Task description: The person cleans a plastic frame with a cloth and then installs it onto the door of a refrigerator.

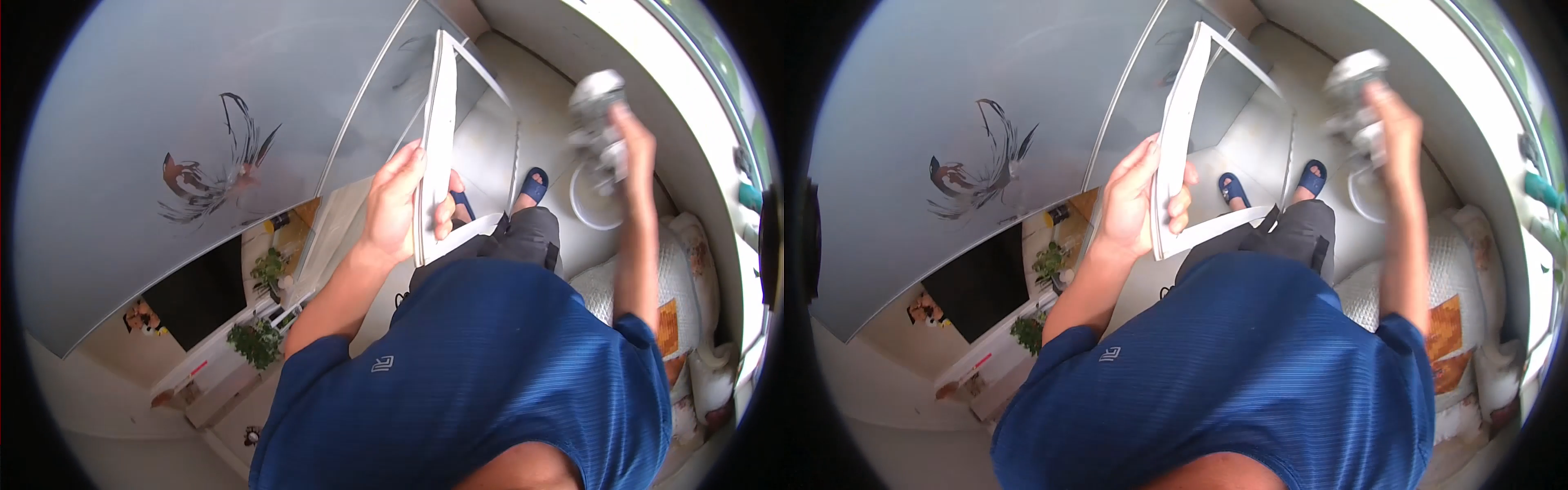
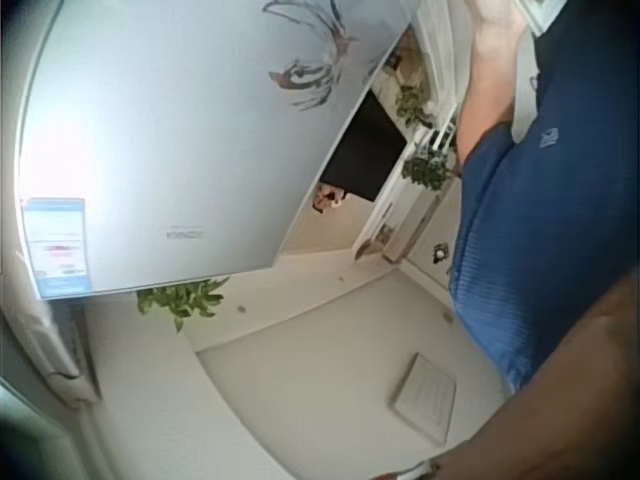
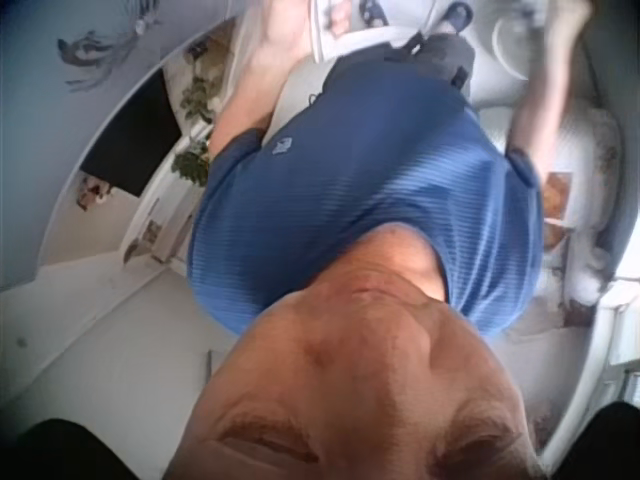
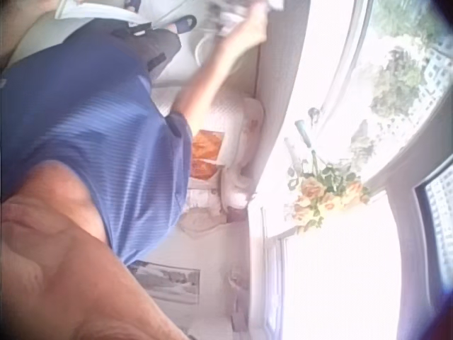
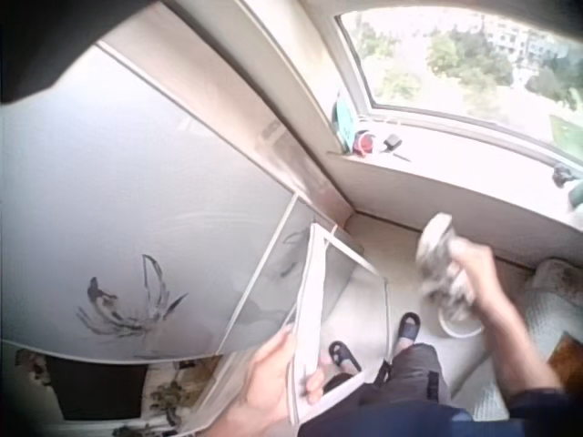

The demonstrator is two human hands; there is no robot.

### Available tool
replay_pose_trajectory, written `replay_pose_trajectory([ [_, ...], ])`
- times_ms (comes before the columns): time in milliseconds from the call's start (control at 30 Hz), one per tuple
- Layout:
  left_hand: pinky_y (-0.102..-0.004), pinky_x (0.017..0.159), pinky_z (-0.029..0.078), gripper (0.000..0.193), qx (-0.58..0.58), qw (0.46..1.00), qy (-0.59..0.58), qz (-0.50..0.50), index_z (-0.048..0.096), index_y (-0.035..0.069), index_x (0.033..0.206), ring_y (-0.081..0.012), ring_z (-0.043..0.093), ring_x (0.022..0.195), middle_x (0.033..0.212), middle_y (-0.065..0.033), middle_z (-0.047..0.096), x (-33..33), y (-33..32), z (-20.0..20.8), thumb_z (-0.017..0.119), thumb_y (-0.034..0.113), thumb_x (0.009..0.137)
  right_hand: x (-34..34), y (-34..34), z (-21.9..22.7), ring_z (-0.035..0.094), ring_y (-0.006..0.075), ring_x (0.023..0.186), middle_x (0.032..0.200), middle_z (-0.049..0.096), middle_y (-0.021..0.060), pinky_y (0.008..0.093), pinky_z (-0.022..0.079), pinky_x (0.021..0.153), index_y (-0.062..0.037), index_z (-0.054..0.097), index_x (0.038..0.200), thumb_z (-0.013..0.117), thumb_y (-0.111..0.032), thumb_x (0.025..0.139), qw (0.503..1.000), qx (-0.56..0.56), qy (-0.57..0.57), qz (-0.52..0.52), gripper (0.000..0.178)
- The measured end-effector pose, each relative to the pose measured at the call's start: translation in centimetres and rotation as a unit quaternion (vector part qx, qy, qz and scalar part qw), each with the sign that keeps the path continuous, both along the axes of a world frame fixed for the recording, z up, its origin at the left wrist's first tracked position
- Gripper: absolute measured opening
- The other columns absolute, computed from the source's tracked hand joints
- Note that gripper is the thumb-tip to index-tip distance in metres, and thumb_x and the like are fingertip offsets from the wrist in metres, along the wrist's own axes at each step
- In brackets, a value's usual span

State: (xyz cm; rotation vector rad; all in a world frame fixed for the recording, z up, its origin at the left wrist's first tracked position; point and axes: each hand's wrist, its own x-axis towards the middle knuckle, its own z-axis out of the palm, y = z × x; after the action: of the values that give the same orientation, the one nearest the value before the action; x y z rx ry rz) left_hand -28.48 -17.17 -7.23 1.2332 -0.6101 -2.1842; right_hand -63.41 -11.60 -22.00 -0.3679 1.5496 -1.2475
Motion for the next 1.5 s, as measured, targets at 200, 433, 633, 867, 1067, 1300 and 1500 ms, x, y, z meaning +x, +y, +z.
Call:
replay_pose_trajectory([
  [200,-0.0348,0.042,0.055,0.046,-0.085,0.993,-0.026,-0.071,0.041,-0.002,0.158,-0.0203,0.064,0.05,0.081,-0.0134,0.065,-2.3,4.0,-1.8,0.041,0.021,0.118,20.3,2.0,6.8,0.068,0.0157,0.069,0.097,0.07,0.0085,0.0296,0.055,0.053,-0.0046,0.058,0.13,0.061,-0.051,0.109,0.941,-0.106,-0.32,-0.022,0.051],
  [433,-0.0393,0.048,0.054,0.024,-0.443,0.814,-0.281,-0.248,0.058,-0.003,0.126,-0.0216,0.067,0.053,0.071,-0.011,0.068,3.7,6.2,-1.7,0.048,0.013,0.112,26.0,0.7,10.2,0.067,0.0172,0.063,0.079,0.07,0.0092,0.0322,0.059,0.06,-0.0041,0.064,0.114,0.054,-0.041,0.114,0.934,-0.113,-0.33,-0.074,0.038],
  [633,-0.0595,0.062,0.053,0.018,-0.631,0.659,-0.31,-0.267,0.054,-0.007,0.117,-0.052,0.069,0.072,0.077,-0.0297,0.069,7.6,5.6,-0.7,0.049,0.005,0.105,29.3,-2.2,8.8,0.064,0.0236,0.053,0.075,0.069,0.0111,0.037,0.055,0.048,-0.0053,0.062,0.096,0.05,-0.039,0.114,0.912,-0.098,-0.36,-0.173,0.04],
  [867,-0.0638,0.068,0.056,0.014,-0.618,0.59,-0.398,-0.334,0.054,-0.006,0.1,-0.0557,0.069,0.074,0.08,-0.0347,0.068,9.4,6.6,-1.0,0.052,0.007,0.101,27.4,-4.3,7.1,0.067,0.0245,0.058,0.086,0.074,0.0151,0.0397,0.054,0.047,-0.0107,0.062,0.101,0.046,-0.04,0.115,0.9,-0.14,-0.371,-0.18,0.037],
  [1067,-0.0607,0.081,0.056,0.025,-0.593,0.65,-0.372,-0.295,0.066,-0.006,0.102,-0.0552,0.071,0.091,0.095,-0.0346,0.072,7.6,1.9,-3.6,0.051,0.014,0.102,31.4,-3.0,6.2,0.067,0.0227,0.065,0.084,0.069,0.0089,0.0426,0.059,0.058,-0.0048,0.064,0.1,0.058,-0.018,0.108,0.839,-0.206,-0.467,-0.188,0.017],
  [1300,-0.0596,0.084,0.057,0.022,-0.638,0.559,-0.349,-0.398,0.067,-0.005,0.1,-0.054,0.071,0.092,0.095,-0.0331,0.072,4.4,3.8,-4.2,0.052,0.011,0.101,24.9,-3.5,0.6,0.056,0.0197,0.049,0.074,0.062,0.0088,0.0376,0.052,0.045,-0.003,0.065,0.101,0.054,-0.022,0.108,0.849,-0.149,-0.423,-0.278,0.023],
  [1500,-0.0564,0.079,0.057,0.019,-0.611,0.587,-0.294,-0.443,0.067,-0.004,0.102,-0.0521,0.071,0.087,0.091,-0.0322,0.071,3.0,8.6,-2.6,0.054,0.011,0.101,14.4,-1.1,-4.0,0.054,0.0203,0.045,0.086,0.076,0.0152,0.0411,0.052,0.042,-0.0069,0.069,0.103,0.067,-0.025,0.104,0.85,-0.126,-0.375,-0.349,0.018],
])
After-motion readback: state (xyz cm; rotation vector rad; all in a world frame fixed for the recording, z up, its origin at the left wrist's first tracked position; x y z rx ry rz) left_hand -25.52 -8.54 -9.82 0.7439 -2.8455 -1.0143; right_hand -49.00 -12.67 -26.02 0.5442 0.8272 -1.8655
